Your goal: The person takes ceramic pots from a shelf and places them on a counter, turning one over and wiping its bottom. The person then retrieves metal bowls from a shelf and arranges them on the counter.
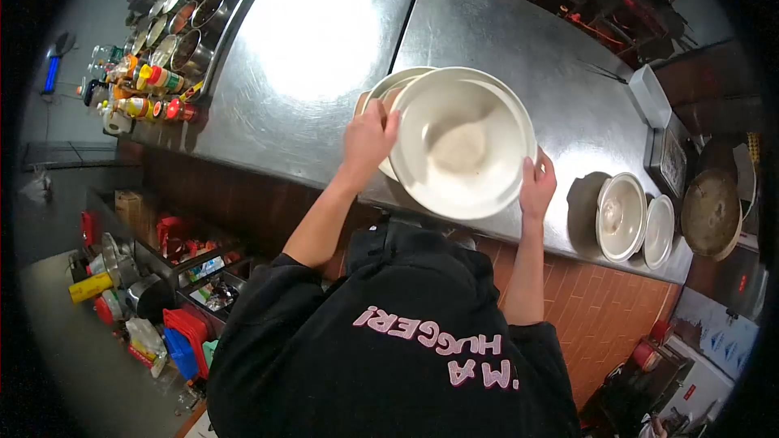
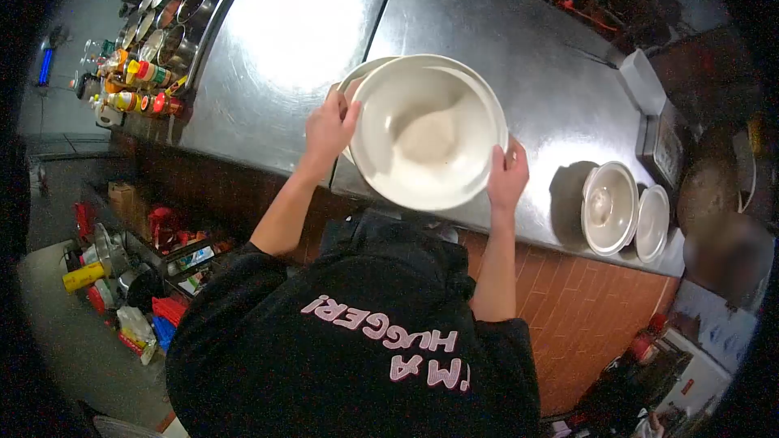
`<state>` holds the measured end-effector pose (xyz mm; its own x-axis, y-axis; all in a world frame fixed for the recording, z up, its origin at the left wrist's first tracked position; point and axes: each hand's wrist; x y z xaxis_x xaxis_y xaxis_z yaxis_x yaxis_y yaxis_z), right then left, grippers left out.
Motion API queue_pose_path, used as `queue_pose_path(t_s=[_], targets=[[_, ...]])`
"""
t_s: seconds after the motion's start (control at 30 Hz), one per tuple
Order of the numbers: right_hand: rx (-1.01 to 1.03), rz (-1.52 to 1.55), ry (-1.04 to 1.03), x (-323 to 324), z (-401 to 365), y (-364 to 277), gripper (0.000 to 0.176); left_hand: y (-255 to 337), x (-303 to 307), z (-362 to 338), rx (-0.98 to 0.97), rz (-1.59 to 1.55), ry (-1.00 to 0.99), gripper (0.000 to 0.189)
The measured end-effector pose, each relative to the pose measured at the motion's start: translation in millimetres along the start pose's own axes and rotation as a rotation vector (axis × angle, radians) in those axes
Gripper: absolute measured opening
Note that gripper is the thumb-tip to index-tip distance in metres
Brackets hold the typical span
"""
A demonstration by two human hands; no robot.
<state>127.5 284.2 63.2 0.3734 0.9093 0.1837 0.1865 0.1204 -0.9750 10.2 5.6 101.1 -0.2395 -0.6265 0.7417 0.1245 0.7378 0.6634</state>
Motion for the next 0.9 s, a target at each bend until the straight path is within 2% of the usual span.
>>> queue_pose_path(t_s=[0.03, 0.13, 0.17, 0.4, 0.47, 0.9], targets=[[0.077, -0.040, -0.008, -13, 5, -1, 0.033, -15, 4, 8, 0.052, 0.041, -0.037, 0.028], [0.081, -0.121, 0.002, -40, 22, 13, 0.031, -42, 13, 20, 0.064, 0.060, -0.058, 0.029], [0.145, -0.109, 0.043, -51, 24, 14, 0.029, -48, 14, 21, 0.058, 0.073, -0.046, 0.030], [0.164, -0.299, 0.021, -70, 38, 19, 0.030, -91, -1, 42, 0.082, 0.105, -0.117, 0.034], [0.122, -0.417, 0.056, -72, 40, 25, 0.030, -96, -4, 45, 0.077, 0.122, -0.168, 0.036], [-0.005, -0.642, 0.081, -76, 42, 32, 0.033, -113, -11, 49, 0.043, 0.157, -0.244, 0.038]])
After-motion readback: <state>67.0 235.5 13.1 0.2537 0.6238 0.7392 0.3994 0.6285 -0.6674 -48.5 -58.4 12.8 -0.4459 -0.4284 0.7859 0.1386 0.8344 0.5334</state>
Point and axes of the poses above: each hand's wrist, its own z-axis towards the middle knuckle, its own x-axis out of the back of the hand, y = z × x, and after that the axes turned 15 degrees about -y, right-handed
